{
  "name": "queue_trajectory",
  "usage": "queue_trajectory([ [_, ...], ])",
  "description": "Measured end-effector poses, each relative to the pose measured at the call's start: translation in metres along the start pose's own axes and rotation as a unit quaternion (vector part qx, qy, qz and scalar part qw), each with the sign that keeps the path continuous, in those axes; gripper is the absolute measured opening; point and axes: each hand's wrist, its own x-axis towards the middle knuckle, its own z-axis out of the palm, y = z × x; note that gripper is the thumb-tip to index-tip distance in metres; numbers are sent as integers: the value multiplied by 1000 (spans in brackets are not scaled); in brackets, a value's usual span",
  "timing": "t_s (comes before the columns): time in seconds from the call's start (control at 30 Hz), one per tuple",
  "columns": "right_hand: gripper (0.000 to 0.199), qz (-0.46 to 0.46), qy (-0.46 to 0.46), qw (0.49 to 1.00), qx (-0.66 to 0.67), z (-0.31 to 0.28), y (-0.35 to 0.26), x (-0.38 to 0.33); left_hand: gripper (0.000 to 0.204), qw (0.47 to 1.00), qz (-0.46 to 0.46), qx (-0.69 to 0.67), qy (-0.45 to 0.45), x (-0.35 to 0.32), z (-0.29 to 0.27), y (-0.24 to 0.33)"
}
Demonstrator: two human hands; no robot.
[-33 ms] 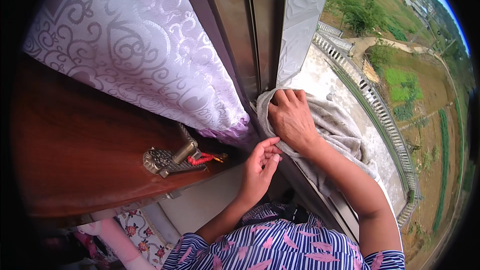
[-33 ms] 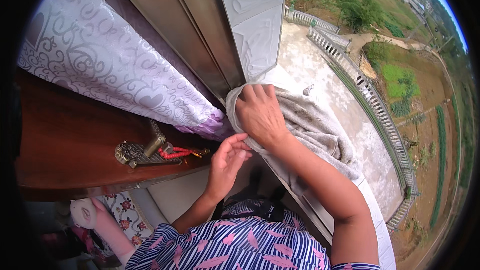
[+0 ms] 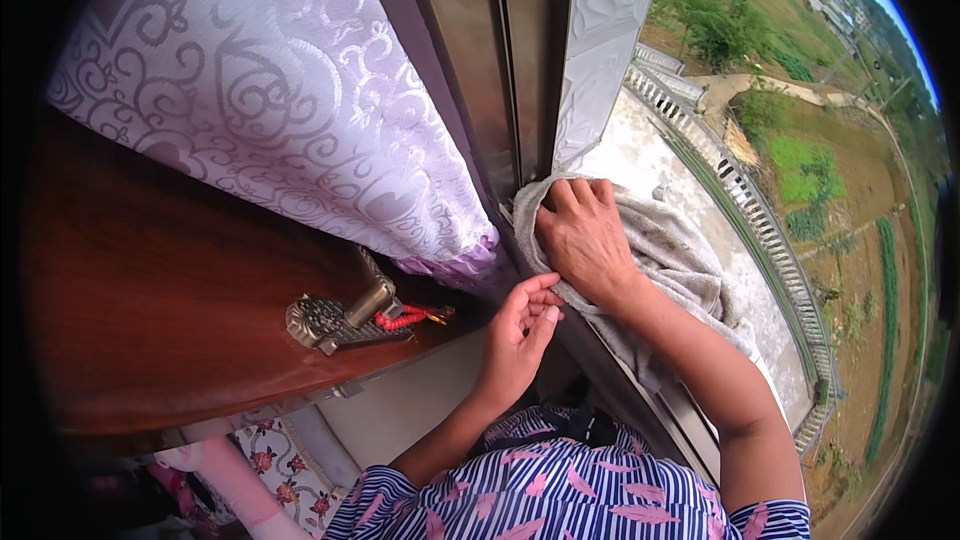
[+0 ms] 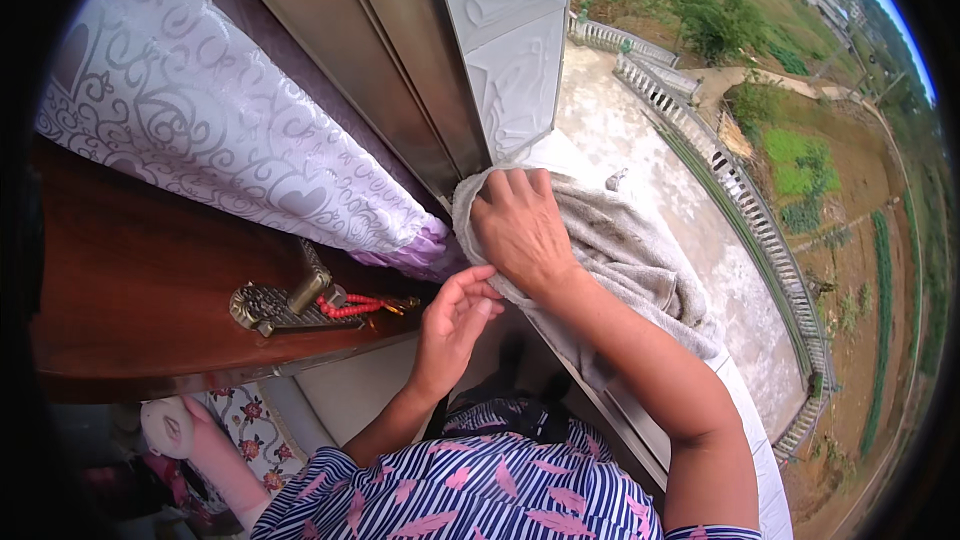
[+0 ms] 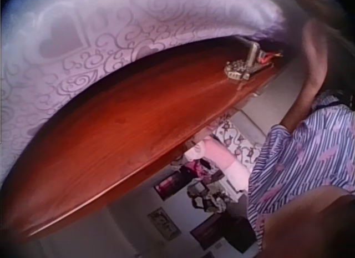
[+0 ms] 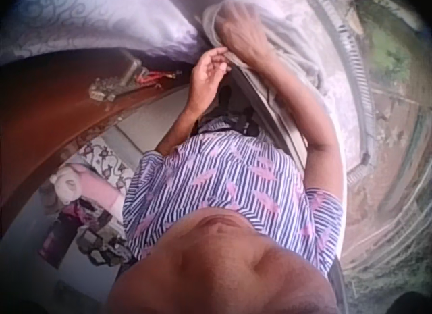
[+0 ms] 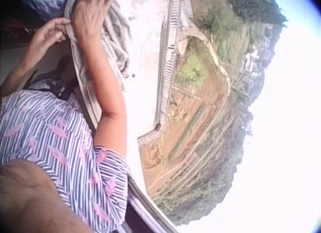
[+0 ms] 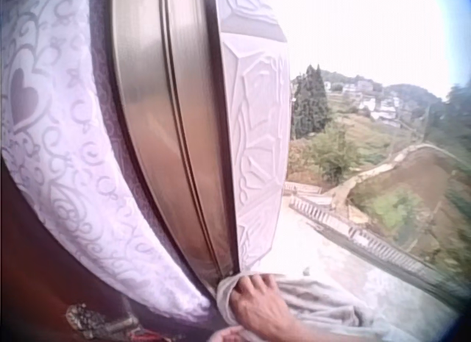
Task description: The person wipes the metal window frame and sill with a gray cloth, repeatedly folding and repositioning the cloth to clean different sections. They then use a blue toothbrush to scrub the narrow crevices of the frame before wiping again with the cloth.
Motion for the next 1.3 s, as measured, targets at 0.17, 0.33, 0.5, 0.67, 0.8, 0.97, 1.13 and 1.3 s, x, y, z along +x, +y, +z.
queue_trajectory([
  [0.17,13,11,-35,996,-77,-2,-10,-1,31,999,-6,-32,20,1,-2,-6],
  [0.33,16,-9,-68,996,-59,-8,-14,-9,29,998,-14,-62,27,-2,-3,-12],
  [0.5,6,13,7,998,63,-7,-4,-43,29,997,-25,-71,-20,-11,-3,-5],
  [0.67,5,253,137,901,325,-9,-1,-25,28,994,-6,-103,-18,-12,1,6],
  [0.8,22,136,57,979,141,12,0,-2,28,995,15,-92,-21,-2,-3,12],
  [0.97,37,119,5,985,125,19,7,2,28,997,9,-79,-17,3,-7,3],
  [1.13,18,93,-22,990,102,-3,7,-21,25,997,-8,-69,-19,4,-6,6],
  [1.3,25,69,-61,989,119,-43,8,-74,26,1000,-13,-15,-16,-3,-7,4],
])
